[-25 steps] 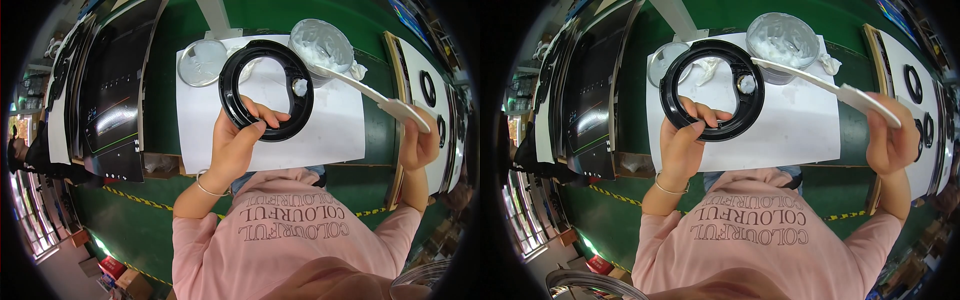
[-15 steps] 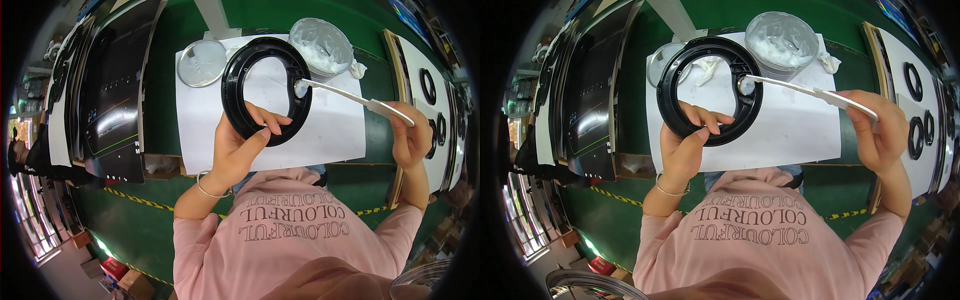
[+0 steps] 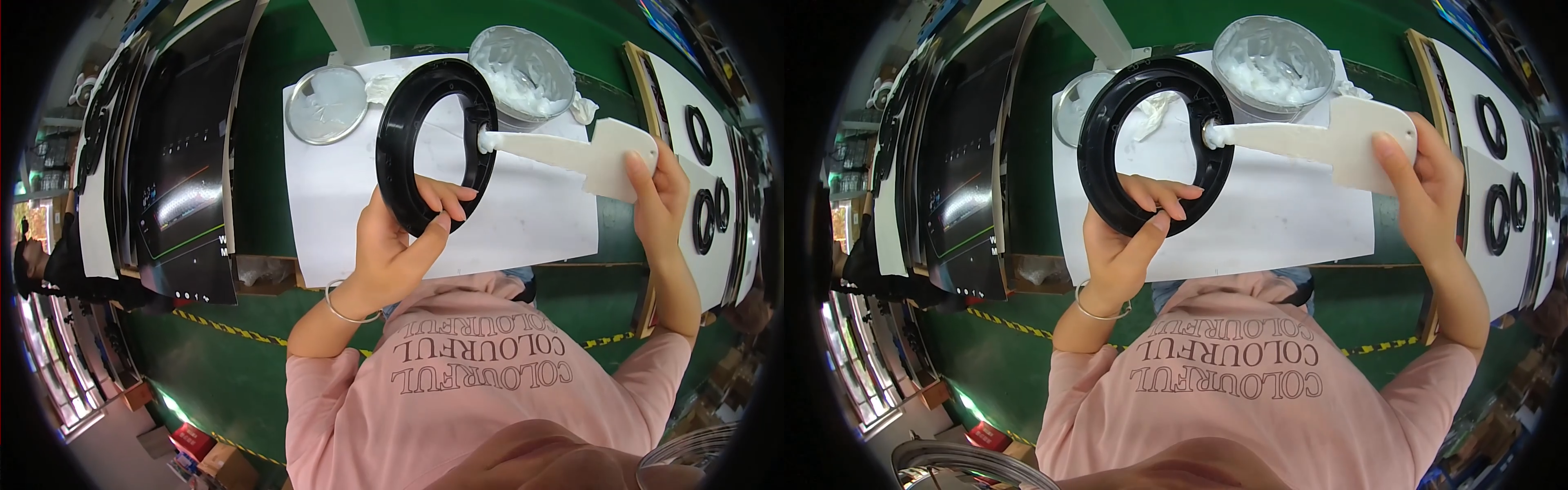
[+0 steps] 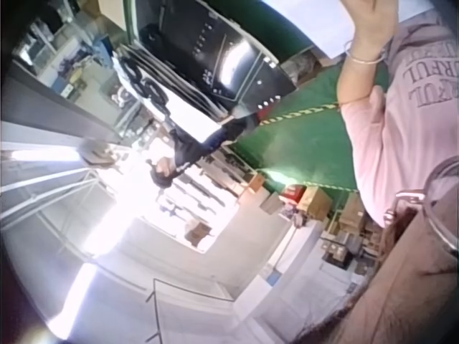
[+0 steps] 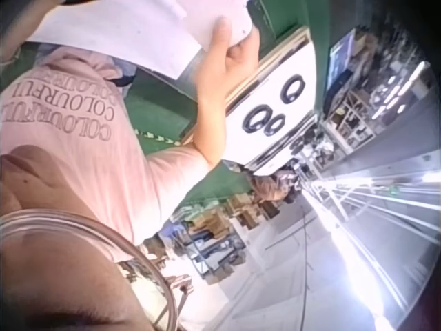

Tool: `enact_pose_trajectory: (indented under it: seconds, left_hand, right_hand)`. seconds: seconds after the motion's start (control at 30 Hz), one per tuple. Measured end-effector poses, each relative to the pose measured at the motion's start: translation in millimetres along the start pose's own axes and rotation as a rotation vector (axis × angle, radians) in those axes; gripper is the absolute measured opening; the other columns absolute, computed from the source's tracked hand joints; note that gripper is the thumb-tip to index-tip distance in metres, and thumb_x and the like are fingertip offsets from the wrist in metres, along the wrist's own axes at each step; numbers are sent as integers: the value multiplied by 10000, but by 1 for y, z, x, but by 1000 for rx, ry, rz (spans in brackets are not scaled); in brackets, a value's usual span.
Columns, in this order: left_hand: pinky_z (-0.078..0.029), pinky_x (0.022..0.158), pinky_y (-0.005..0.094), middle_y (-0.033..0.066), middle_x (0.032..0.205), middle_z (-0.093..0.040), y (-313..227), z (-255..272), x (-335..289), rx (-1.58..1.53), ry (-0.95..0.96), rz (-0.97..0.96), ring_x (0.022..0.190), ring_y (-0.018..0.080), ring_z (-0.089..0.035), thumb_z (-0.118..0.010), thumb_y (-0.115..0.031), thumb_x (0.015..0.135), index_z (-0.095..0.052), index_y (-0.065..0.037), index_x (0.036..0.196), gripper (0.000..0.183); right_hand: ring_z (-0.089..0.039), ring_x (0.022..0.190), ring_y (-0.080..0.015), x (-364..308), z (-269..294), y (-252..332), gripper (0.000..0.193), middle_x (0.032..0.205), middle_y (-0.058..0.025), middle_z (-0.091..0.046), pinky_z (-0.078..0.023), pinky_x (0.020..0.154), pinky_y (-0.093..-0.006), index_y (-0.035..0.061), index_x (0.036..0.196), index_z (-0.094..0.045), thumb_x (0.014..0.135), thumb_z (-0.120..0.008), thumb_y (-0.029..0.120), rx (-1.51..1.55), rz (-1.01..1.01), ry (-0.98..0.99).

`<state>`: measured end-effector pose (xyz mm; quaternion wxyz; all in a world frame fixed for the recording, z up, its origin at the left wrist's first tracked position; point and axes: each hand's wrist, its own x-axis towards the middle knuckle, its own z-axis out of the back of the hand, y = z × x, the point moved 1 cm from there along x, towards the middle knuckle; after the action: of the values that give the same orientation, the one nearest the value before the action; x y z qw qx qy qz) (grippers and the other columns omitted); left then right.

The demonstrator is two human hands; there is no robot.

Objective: The recorder applies a white sealant to circular black rings using a small spatula at a workbench.

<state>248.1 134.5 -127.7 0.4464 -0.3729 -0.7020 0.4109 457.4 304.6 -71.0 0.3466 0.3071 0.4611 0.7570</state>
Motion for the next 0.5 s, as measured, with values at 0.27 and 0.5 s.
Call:
enact_pose_trajectory:
  seconds: [0.27,0.5]
  left_hand:
    - [-408,812,365,118,799,-522,0,0,1,-1,-24,23,895,252,-538,-419,121,719,-383,-14,868,204]
    - [-417,813,372,127,799,-519,6,10,4,-222,-103,153,913,281,-539,-394,89,731,-381,-25,857,170]
  right_hand:
    - [-544,806,-88,7,-19,-27,319,927,-63,-572,-434,706,-224,-13,1076,-473,836,-479,197,393,-344,37]
    - [-538,757,-89,9,-20,-35,330,887,-33,-565,-434,668,-237,9,1089,-465,845,-467,230,662,-492,-67]
